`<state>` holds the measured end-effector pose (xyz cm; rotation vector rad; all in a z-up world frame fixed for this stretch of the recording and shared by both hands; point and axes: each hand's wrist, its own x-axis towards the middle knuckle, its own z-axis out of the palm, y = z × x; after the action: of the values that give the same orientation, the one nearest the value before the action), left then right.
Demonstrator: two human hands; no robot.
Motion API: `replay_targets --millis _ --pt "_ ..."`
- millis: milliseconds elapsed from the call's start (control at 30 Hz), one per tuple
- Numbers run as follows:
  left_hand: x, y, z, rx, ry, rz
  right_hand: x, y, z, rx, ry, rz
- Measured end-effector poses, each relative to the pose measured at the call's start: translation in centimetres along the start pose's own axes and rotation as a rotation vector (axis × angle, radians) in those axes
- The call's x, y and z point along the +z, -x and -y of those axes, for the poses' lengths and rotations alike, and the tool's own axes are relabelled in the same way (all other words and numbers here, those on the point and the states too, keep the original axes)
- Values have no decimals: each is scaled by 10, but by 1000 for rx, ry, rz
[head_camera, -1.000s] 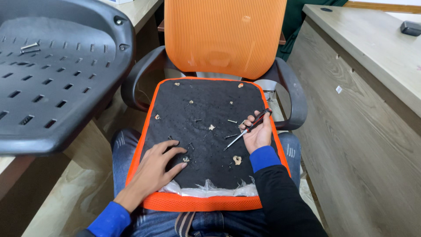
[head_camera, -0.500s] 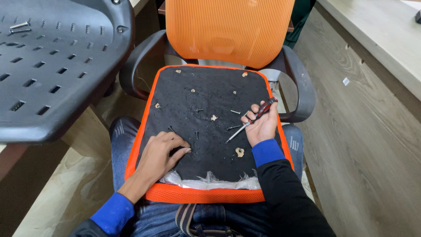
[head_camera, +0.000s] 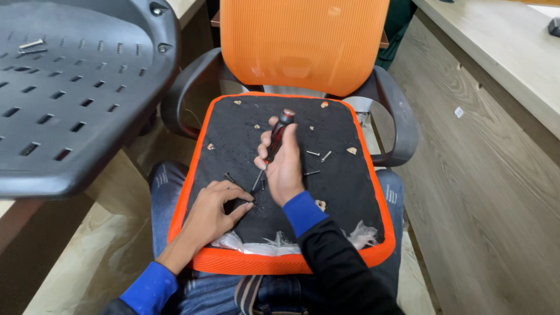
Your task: The person uses a screwdriver to remove screws from the underside of an orange office chair seat. Screws are placed on the adjacent black plastic chair base as they are removed. The clip shows only the disassembly phase; reassembly is not shown.
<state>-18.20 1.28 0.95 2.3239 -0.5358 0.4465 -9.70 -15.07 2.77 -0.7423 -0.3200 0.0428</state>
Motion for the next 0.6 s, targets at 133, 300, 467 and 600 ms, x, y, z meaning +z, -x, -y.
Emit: replay_targets --millis 133,300,467,600 --pt "4 0 10 -112 120 -51 7 7 -22 -43 52 20" --pt "6 1 11 -93 51 -65 -7 17 -22 -16 145 42" --pt "5 3 2 -76 -28 -72 -19 20 -18 29 154 -21" --pt "2 5 -6 -26 -56 -65 -21 19 -17 36 246 -48"
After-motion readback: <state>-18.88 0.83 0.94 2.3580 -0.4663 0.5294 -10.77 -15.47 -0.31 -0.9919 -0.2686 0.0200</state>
